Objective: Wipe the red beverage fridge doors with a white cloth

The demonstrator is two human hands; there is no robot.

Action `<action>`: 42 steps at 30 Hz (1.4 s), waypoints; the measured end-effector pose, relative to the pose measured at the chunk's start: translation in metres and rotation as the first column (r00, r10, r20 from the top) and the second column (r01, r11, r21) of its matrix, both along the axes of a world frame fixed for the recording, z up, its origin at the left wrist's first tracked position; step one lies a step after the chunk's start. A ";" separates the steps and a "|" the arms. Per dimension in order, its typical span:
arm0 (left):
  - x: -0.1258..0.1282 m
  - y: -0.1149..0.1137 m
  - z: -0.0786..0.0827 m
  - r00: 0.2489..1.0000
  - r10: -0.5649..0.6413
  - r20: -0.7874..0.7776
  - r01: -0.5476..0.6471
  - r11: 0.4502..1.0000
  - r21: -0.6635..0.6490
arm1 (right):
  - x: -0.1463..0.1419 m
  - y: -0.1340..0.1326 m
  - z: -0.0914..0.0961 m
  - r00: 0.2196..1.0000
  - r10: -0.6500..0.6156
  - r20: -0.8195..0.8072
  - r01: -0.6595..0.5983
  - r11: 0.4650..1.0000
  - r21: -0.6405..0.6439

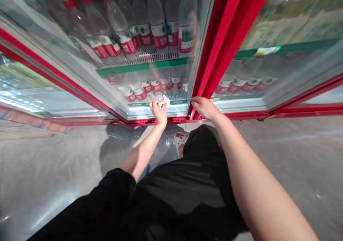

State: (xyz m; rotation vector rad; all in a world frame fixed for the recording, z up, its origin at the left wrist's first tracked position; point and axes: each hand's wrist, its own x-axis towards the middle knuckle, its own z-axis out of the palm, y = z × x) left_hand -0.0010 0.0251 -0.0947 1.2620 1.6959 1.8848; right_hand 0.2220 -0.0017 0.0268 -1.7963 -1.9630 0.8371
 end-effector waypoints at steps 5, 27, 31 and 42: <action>-0.003 0.007 0.021 0.997 -0.041 -0.067 0.045 0.998 0.048 | 0.001 0.005 0.002 0.999 0.008 -0.050 -0.008 1.000 0.002; 0.018 0.021 0.042 0.990 -0.090 -0.106 0.102 0.988 0.117 | 0.002 0.013 0.001 0.991 -0.021 -0.131 0.007 0.994 -0.107; 0.018 0.006 0.016 0.987 -0.116 -0.106 0.118 0.993 0.010 | 0.002 0.011 0.003 0.996 0.012 -0.087 -0.020 0.996 -0.087; 0.032 0.020 0.045 0.976 -0.160 -0.146 0.178 0.977 0.118 | -0.002 0.015 0.000 0.997 0.064 -0.046 -0.068 0.995 -0.076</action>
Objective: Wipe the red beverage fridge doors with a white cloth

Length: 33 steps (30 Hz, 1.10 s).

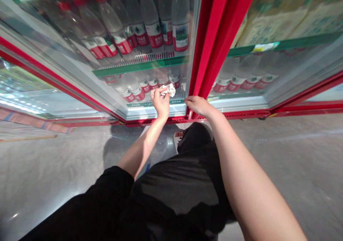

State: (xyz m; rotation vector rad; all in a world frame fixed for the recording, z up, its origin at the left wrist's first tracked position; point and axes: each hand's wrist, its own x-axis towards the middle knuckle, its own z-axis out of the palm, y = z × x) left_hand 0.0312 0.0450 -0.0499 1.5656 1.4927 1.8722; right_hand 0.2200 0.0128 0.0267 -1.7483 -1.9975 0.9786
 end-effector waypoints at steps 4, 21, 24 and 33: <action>0.002 -0.003 -0.006 1.000 -0.010 -0.026 0.009 1.000 -0.013 | -0.002 -0.001 0.000 0.999 0.011 0.050 -0.011 1.000 -0.006; 0.013 -0.002 -0.012 0.876 -0.126 -0.465 0.172 0.983 0.059 | 0.001 -0.001 -0.001 0.995 0.036 0.088 -0.035 0.999 -0.017; -0.005 -0.009 -0.025 0.826 -0.129 -0.549 0.173 0.984 0.029 | 0.005 -0.001 -0.003 0.996 0.037 0.085 -0.036 0.999 -0.018; 0.010 0.005 -0.015 0.840 -0.036 -0.542 0.116 0.986 0.116 | 0.008 0.003 -0.008 0.995 0.033 0.096 -0.030 0.999 -0.035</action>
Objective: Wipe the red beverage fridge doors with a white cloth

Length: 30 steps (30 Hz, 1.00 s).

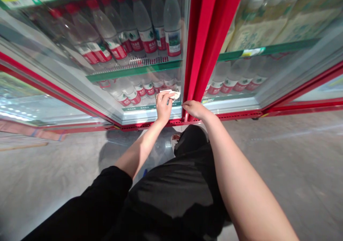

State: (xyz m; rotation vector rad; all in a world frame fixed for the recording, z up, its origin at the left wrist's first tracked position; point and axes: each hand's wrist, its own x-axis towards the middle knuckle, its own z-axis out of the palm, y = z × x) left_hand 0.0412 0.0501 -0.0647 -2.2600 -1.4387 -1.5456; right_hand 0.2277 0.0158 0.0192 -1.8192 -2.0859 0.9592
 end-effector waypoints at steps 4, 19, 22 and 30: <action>0.014 0.001 -0.009 0.981 -0.132 -0.141 0.126 0.991 -0.054 | 0.002 0.001 -0.004 0.999 -0.024 0.024 0.024 1.000 0.007; 0.039 0.001 -0.002 0.992 -0.124 0.020 0.123 0.991 0.045 | 0.021 0.005 -0.013 0.995 -0.094 -0.037 0.095 0.995 0.019; 0.037 -0.004 -0.013 0.982 -0.183 -0.051 0.183 0.983 -0.012 | 0.021 0.003 -0.014 0.994 -0.099 -0.042 0.100 0.995 0.014; 0.004 -0.013 -0.033 0.983 -0.159 -0.094 0.146 0.980 -0.136 | 0.023 0.000 -0.013 0.992 -0.106 -0.066 0.106 0.994 0.006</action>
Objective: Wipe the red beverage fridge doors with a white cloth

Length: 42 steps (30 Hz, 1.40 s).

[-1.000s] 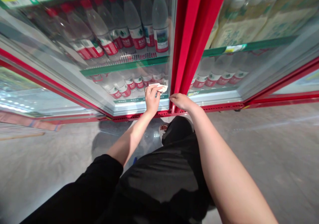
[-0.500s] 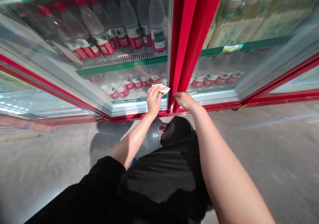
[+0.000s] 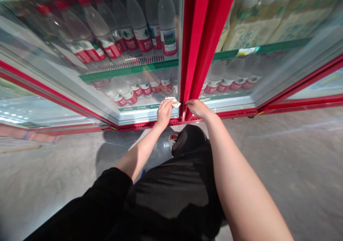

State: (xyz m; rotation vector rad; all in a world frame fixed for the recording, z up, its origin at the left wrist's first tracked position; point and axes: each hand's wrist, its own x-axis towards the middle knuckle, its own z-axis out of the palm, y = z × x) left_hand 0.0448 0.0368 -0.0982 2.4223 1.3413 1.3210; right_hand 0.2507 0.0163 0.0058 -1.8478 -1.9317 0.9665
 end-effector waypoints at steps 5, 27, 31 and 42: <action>0.025 0.008 -0.006 0.998 0.038 0.050 -0.037 0.999 -0.029 | -0.001 -0.002 0.000 1.000 -0.002 0.022 0.002 1.000 -0.024; 0.023 0.006 -0.023 0.999 0.025 0.041 -0.023 0.998 -0.055 | -0.003 0.004 -0.011 1.000 0.016 -0.012 -0.016 0.999 -0.044; -0.012 -0.002 -0.031 0.996 0.064 0.061 -0.062 0.997 -0.039 | -0.004 0.003 -0.011 1.000 0.009 -0.026 -0.011 0.999 -0.053; -0.014 0.006 -0.022 0.998 0.052 0.033 -0.051 0.998 -0.021 | -0.031 0.004 -0.020 0.996 0.036 -0.086 -0.049 0.988 -0.149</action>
